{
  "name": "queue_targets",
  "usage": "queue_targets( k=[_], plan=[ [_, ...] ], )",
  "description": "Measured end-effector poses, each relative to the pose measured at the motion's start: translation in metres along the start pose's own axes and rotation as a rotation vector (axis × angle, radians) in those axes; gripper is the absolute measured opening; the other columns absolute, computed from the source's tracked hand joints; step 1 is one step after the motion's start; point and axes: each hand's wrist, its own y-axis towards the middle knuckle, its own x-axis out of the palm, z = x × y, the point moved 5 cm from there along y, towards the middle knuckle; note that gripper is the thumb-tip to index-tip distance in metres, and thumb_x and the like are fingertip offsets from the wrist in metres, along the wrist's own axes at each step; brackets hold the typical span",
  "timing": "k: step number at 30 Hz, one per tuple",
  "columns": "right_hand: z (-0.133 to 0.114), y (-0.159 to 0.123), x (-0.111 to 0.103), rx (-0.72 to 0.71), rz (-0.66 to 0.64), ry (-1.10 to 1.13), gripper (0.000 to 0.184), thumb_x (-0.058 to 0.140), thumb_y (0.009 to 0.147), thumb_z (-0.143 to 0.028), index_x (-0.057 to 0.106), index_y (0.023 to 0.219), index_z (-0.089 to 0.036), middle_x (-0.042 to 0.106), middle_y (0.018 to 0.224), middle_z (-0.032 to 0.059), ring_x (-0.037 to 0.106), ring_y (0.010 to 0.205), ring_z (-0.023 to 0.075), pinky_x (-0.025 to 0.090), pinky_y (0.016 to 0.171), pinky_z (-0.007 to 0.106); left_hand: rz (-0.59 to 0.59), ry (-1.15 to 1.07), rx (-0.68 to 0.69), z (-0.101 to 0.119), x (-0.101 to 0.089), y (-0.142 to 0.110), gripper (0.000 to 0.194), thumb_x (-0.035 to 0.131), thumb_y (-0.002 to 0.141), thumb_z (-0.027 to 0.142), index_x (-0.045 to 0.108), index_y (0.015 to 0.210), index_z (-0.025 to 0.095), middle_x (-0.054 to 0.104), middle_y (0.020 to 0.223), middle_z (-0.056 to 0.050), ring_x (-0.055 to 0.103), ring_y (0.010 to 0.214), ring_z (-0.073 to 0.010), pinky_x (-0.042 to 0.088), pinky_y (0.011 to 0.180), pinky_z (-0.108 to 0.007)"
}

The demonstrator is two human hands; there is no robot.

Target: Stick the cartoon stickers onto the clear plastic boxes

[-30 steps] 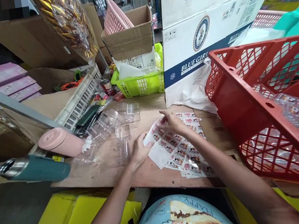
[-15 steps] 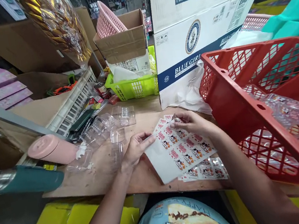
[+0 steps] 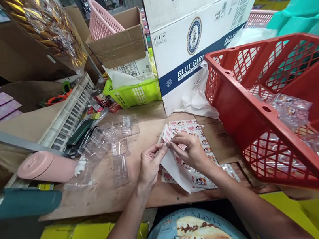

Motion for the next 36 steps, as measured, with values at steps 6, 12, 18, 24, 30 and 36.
queue_targets(
  k=[6,12,18,24,30,36],
  plan=[
    [0.026,0.006,-0.032,0.153,0.25,0.092,0.032,0.055,0.093,-0.038,0.064,0.071,-0.016,0.061,0.063,0.0013,0.052,0.055,0.0136,0.041,0.052,0.025,0.134,0.363,0.17,0.003,-0.03,0.009,0.023,0.075,0.075,0.032,0.075,0.092,0.016,0.073,0.094,-0.009,0.066,0.088,-0.0225,0.053,0.085,-0.038],
    [-0.003,0.002,-0.045,-0.087,0.377,-0.231,0.018,0.06,0.091,-0.028,0.068,0.077,-0.02,0.065,0.079,0.0061,0.056,0.081,0.0213,0.044,0.082,0.038,0.013,0.337,0.238,0.017,0.013,0.006,0.037,0.062,0.087,0.049,0.074,0.106,0.019,0.064,0.121,-0.012,0.054,0.122,-0.0274,0.038,0.11,-0.043],
    [0.0,-0.013,-0.033,-0.041,0.14,-0.117,0.038,0.071,0.084,-0.038,0.067,0.118,-0.023,0.066,0.106,0.0098,0.058,0.099,0.0251,0.046,0.089,0.044,-0.021,-0.32,-0.117,0.006,0.037,0.009,0.048,0.057,0.088,0.057,0.073,0.098,0.013,0.071,0.109,-0.013,0.061,0.111,-0.0233,0.045,0.104,-0.037],
    [0.011,-0.008,-0.037,0.141,0.207,0.04,0.025,0.068,0.086,-0.037,0.068,0.101,-0.017,0.066,0.09,0.0077,0.06,0.084,0.021,0.048,0.075,0.036,-0.074,-0.446,-0.162,0.001,0.034,0.0,0.045,0.061,0.088,0.052,0.07,0.102,0.01,0.069,0.111,-0.014,0.064,0.106,-0.0209,0.047,0.102,-0.035],
    [-0.03,-0.012,-0.028,-0.358,0.367,-0.369,0.007,0.064,0.086,-0.016,0.062,0.089,-0.022,0.065,0.083,0.005,0.056,0.082,0.021,0.043,0.089,0.044,-0.023,-0.537,-0.294,-0.008,0.032,-0.007,0.056,0.059,0.086,0.058,0.06,0.118,0.012,0.068,0.113,-0.016,0.068,0.093,-0.0208,0.053,0.091,-0.037],
    [-0.034,-0.024,-0.006,-0.439,0.088,-0.574,0.02,0.066,0.086,-0.02,0.067,0.106,-0.023,0.069,0.093,0.0068,0.054,0.095,0.0268,0.03,0.104,0.061,-0.115,-0.538,-0.316,0.002,0.029,-0.012,0.058,0.053,0.087,0.063,0.07,0.097,0.009,0.072,0.098,-0.015,0.068,0.088,-0.0195,0.054,0.083,-0.03]
  ],
)
